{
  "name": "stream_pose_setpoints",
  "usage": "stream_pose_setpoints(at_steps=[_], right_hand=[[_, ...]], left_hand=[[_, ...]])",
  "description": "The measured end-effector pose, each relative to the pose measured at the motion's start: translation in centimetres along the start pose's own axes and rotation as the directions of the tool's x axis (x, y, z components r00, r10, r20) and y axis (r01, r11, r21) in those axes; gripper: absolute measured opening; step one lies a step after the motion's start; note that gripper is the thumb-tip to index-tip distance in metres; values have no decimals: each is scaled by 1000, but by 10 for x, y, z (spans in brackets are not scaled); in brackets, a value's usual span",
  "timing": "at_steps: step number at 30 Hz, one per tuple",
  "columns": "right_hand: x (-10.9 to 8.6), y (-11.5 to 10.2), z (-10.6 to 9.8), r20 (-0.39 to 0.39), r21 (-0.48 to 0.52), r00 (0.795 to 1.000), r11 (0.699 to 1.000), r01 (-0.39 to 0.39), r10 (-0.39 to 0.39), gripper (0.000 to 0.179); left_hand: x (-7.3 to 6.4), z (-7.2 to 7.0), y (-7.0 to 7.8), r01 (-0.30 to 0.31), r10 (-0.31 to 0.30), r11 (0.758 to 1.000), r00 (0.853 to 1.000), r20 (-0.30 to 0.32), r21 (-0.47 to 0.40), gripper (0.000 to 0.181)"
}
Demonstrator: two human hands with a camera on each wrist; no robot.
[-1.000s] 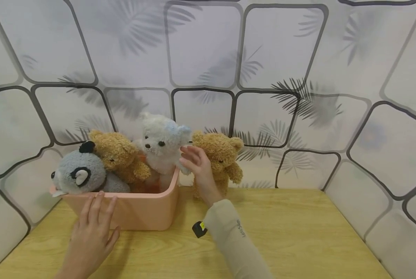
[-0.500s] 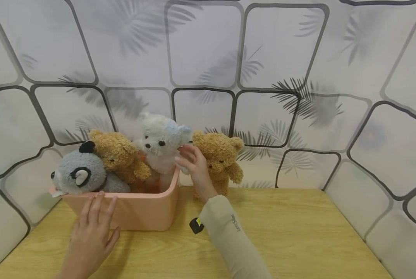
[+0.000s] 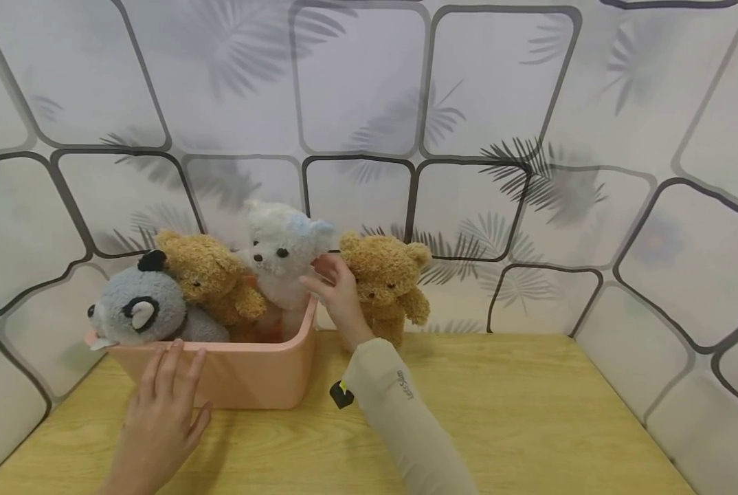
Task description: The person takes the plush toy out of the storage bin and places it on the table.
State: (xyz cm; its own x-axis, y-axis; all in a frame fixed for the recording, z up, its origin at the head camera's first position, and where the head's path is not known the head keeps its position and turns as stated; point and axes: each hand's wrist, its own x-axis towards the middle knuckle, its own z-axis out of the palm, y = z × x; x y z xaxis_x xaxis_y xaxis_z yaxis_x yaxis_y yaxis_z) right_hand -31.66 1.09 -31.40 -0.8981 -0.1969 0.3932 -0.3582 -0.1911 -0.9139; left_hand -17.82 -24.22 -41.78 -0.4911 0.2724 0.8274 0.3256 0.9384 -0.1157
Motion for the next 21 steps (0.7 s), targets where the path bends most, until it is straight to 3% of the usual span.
stream_pose_setpoints(at_steps=[7,14,21], right_hand=[[7,-1,6,2,-90,1000,996,-8,8,48],[18,6,12,58,-193,998,981,-10,21,72],[26,8,21,34,-312,999,950,2,9,75]], left_hand=[[0,0,0,0,0,1000,1000,-5,6,64],[-1,1,-1,3,-3,1000,1000,-2,5,65],[-1,1,-1,0,0,1000,1000,-9,2,64]])
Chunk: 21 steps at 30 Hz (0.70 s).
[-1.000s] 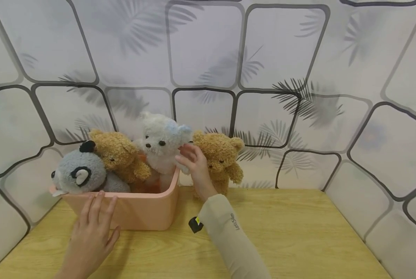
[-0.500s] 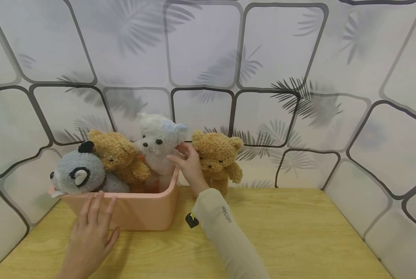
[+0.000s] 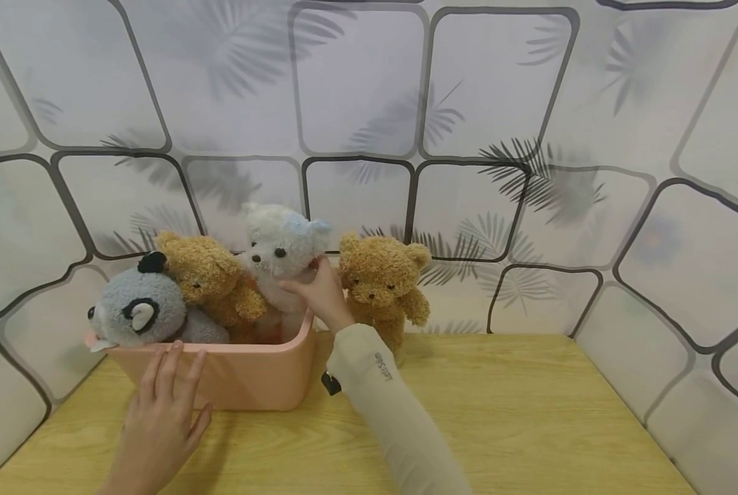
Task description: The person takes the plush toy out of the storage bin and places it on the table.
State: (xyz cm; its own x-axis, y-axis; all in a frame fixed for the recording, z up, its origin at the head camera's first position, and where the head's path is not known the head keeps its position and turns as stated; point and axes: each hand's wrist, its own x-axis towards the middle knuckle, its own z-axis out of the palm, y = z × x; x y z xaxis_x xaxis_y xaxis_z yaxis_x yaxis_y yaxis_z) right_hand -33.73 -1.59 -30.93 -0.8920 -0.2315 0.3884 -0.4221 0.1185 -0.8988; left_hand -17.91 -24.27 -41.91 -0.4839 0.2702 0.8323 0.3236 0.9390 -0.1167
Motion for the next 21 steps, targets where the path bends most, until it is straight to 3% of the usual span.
stream_pose_setpoints(at_steps=[7,13,21], right_hand=[[7,-5,7,19,-77,997,994,-76,78,95],[12,-5,12,-14,-189,995,977,-101,100,84],[14,1,19,-123,-436,989,892,-123,76,65]], left_hand=[[0,-1,1,5,-5,1000,1000,11,3,65],[2,-1,0,-1,1,1000,1000,14,2,65],[2,-1,2,5,-5,1000,1000,4,5,65]])
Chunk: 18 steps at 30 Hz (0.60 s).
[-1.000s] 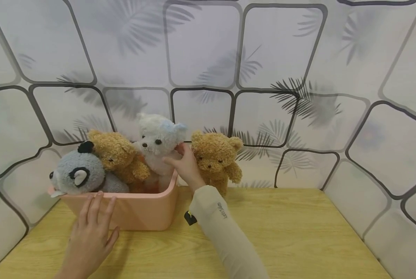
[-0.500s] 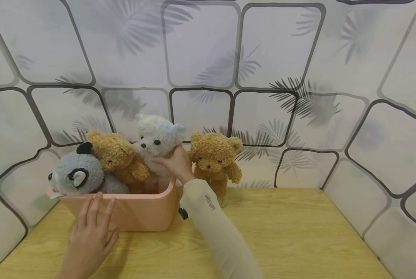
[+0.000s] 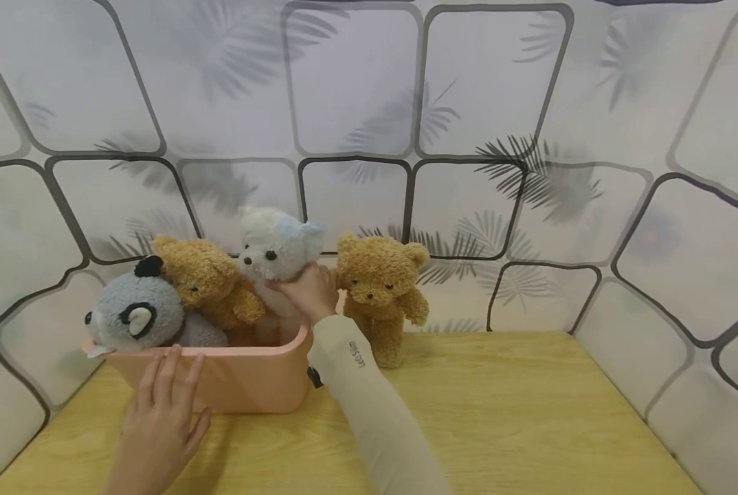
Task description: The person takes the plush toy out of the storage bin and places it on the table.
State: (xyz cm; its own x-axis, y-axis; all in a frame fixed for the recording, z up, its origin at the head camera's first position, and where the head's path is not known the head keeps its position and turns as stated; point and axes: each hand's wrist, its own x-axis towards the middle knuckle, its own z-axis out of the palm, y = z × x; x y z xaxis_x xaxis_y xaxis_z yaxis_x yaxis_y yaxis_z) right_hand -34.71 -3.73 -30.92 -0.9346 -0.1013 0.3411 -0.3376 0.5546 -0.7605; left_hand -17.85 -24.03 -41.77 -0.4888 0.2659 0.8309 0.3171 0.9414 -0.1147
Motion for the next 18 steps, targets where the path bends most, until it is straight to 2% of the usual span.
stream_pose_setpoints(at_steps=[5,11,14,18], right_hand=[[-2,3,2,-53,-69,998,997,-26,22,58],[-6,2,2,-23,-156,999,987,-30,27,60],[-8,3,3,1,-206,1000,978,3,-3,58],[-11,4,5,22,-272,996,958,92,-89,56]], left_hand=[[0,1,0,1,-1,1000,1000,-1,-8,65],[0,1,-1,-3,3,1000,1000,-1,-5,65],[0,0,-2,-3,3,1000,1000,2,-3,66],[-1,-1,-2,1,-1,1000,1000,3,3,67]])
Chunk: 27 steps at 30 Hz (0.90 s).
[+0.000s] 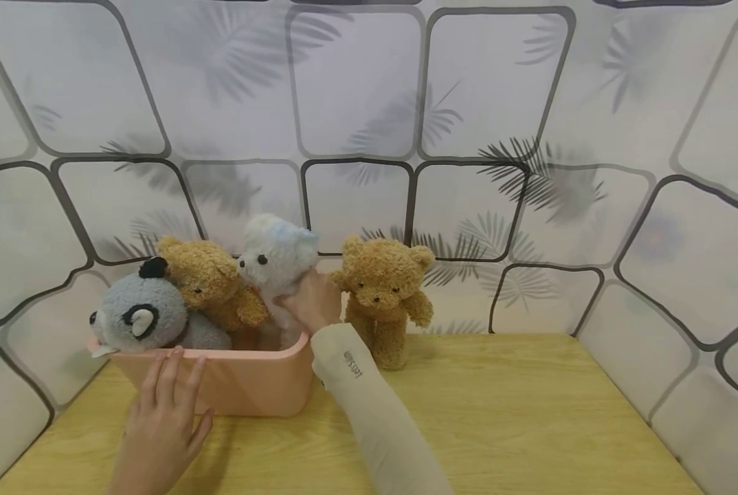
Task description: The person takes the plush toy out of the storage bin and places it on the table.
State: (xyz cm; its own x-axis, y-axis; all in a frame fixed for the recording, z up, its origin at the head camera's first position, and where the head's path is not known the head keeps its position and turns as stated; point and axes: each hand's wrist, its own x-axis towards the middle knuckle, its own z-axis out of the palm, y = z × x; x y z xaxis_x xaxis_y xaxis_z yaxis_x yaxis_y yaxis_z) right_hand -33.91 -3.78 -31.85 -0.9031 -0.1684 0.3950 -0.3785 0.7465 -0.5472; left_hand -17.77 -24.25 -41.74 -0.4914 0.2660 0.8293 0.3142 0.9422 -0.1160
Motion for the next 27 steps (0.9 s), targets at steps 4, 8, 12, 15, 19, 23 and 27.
stream_pose_setpoints(at_steps=[4,8,12,15,19,23,27], right_hand=[[-2,-1,0,-4,-79,997,994,74,-75,49],[-2,-4,-3,32,-115,996,990,83,-79,49],[-5,-7,-6,68,-127,995,989,76,-68,49],[-8,-8,-8,81,-152,993,984,92,-81,50],[-13,-8,-7,58,-121,995,989,88,-81,46],[-19,-5,-7,-9,66,998,995,69,-69,39],[-26,1,-7,-108,249,990,962,115,-91,44]], left_hand=[[0,0,0,0,0,1000,1000,-4,5,67],[0,0,0,-1,1,1000,1000,-4,5,66],[0,0,-1,-1,1,1000,1000,-2,2,67],[0,0,-1,-2,2,1000,1000,-2,6,66],[-1,0,-1,-7,7,1000,1000,-16,18,65],[-3,1,-2,-10,10,1000,1000,-28,26,63],[-3,0,-2,-9,9,999,1000,-20,32,64]])
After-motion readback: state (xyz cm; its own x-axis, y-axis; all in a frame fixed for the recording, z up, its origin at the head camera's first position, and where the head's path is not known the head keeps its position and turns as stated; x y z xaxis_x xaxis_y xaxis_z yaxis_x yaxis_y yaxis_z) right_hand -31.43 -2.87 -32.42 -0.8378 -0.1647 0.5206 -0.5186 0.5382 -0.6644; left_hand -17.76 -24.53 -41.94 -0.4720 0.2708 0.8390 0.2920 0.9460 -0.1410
